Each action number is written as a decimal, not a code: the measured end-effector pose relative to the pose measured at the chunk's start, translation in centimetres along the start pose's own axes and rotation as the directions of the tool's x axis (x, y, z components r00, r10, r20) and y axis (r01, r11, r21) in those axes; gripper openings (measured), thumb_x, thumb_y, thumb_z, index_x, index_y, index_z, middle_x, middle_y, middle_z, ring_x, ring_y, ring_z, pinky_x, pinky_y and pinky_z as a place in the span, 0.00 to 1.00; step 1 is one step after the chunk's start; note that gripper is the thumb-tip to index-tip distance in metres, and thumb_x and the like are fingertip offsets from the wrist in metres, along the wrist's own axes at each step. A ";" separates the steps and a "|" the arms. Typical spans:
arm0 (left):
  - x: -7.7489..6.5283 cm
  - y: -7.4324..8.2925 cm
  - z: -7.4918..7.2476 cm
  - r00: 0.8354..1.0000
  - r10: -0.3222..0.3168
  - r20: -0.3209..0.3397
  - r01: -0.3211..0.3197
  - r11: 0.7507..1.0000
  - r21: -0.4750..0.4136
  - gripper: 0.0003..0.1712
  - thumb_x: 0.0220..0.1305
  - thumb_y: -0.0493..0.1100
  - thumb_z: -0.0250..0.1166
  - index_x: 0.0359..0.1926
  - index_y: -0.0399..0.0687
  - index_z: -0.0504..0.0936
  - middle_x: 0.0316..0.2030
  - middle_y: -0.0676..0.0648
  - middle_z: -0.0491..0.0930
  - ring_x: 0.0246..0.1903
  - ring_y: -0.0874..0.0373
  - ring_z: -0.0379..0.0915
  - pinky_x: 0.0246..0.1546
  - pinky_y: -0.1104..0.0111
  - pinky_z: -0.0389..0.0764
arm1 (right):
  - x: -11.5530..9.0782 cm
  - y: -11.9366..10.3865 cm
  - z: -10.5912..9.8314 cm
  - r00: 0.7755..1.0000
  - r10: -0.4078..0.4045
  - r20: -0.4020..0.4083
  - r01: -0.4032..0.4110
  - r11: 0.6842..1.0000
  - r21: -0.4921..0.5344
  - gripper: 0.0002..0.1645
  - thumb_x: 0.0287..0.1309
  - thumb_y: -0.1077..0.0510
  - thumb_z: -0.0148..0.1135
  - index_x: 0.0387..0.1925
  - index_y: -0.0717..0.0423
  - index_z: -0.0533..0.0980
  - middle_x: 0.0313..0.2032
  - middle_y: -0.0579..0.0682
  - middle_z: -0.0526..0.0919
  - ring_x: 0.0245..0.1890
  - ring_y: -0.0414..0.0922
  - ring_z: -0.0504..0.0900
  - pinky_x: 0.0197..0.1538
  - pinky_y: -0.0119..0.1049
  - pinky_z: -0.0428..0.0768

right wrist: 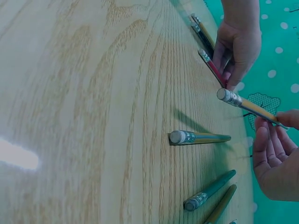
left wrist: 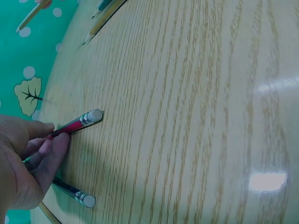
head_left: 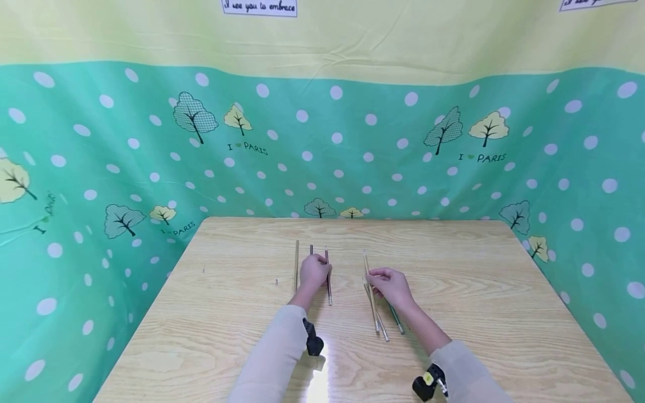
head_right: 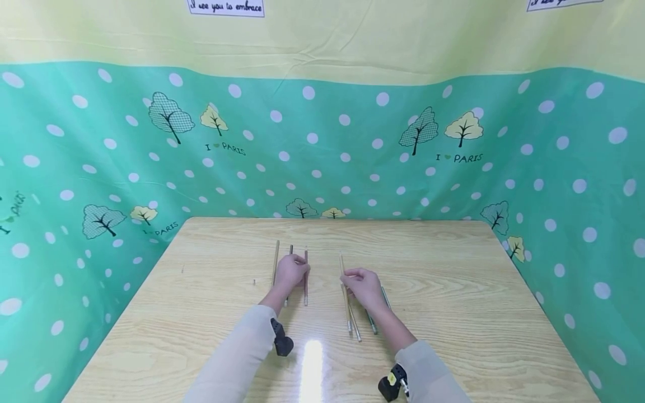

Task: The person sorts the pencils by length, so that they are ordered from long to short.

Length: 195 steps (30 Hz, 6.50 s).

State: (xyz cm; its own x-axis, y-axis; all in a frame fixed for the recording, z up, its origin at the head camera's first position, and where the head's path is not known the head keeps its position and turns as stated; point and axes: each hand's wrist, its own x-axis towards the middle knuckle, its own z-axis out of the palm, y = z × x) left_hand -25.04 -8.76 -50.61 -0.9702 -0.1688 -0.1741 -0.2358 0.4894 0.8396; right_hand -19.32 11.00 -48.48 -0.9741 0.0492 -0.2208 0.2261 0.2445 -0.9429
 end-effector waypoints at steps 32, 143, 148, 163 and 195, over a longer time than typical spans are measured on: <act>-0.2 -0.1 0.1 0.999 0.022 -0.028 -0.020 0.998 0.054 0.10 0.57 0.37 0.63 0.40 0.39 0.80 0.36 0.40 0.81 0.18 0.57 0.75 0.14 0.73 0.79 | 3.2 -2.4 3.7 1.000 -0.008 -0.025 0.008 1.000 -0.022 0.14 0.55 0.57 0.64 0.41 0.60 0.80 0.31 0.55 0.83 0.23 0.41 0.80 0.35 0.39 0.85; -0.7 0.2 -0.4 0.998 0.047 -0.045 -0.040 0.990 0.135 0.10 0.57 0.40 0.65 0.40 0.41 0.81 0.38 0.42 0.83 0.26 0.56 0.76 0.24 0.71 0.77 | 5.5 -1.1 8.1 0.992 -0.047 -0.121 0.004 0.943 -0.332 0.10 0.55 0.56 0.63 0.34 0.59 0.82 0.38 0.56 0.85 0.40 0.51 0.81 0.47 0.44 0.79; -0.7 0.3 -0.4 0.998 0.044 -0.040 -0.039 0.992 0.121 0.10 0.57 0.39 0.64 0.40 0.41 0.81 0.37 0.42 0.83 0.26 0.56 0.76 0.23 0.72 0.78 | 5.5 -1.2 8.0 0.992 -0.048 -0.113 0.008 0.946 -0.324 0.10 0.55 0.56 0.63 0.34 0.59 0.82 0.39 0.56 0.85 0.42 0.52 0.81 0.48 0.46 0.79; -0.8 0.2 -0.4 0.999 0.031 -0.023 -0.029 0.993 0.116 0.11 0.58 0.40 0.64 0.42 0.42 0.80 0.32 0.44 0.83 0.20 0.58 0.76 0.18 0.72 0.77 | 5.2 -1.8 7.6 0.993 -0.049 -0.106 0.010 0.942 -0.335 0.10 0.55 0.56 0.63 0.33 0.59 0.81 0.37 0.56 0.84 0.39 0.51 0.80 0.46 0.43 0.78; -2.9 2.0 -0.6 0.992 0.097 0.078 -0.107 0.986 0.131 0.20 0.59 0.51 0.63 0.48 0.45 0.79 0.29 0.49 0.81 0.21 0.59 0.72 0.19 0.71 0.72 | 3.4 -2.7 3.4 0.997 -0.078 0.003 0.077 0.968 -0.240 0.14 0.58 0.53 0.61 0.41 0.58 0.79 0.33 0.58 0.82 0.30 0.54 0.81 0.23 0.27 0.75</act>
State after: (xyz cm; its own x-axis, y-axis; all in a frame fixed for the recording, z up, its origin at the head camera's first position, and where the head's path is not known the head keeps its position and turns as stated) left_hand -22.67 -7.84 -48.08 -0.9899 -0.0535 -0.1311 -0.1362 0.6125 0.7787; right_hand -23.20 7.26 -47.50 -0.9888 0.0272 -0.1470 0.1423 0.4723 -0.8699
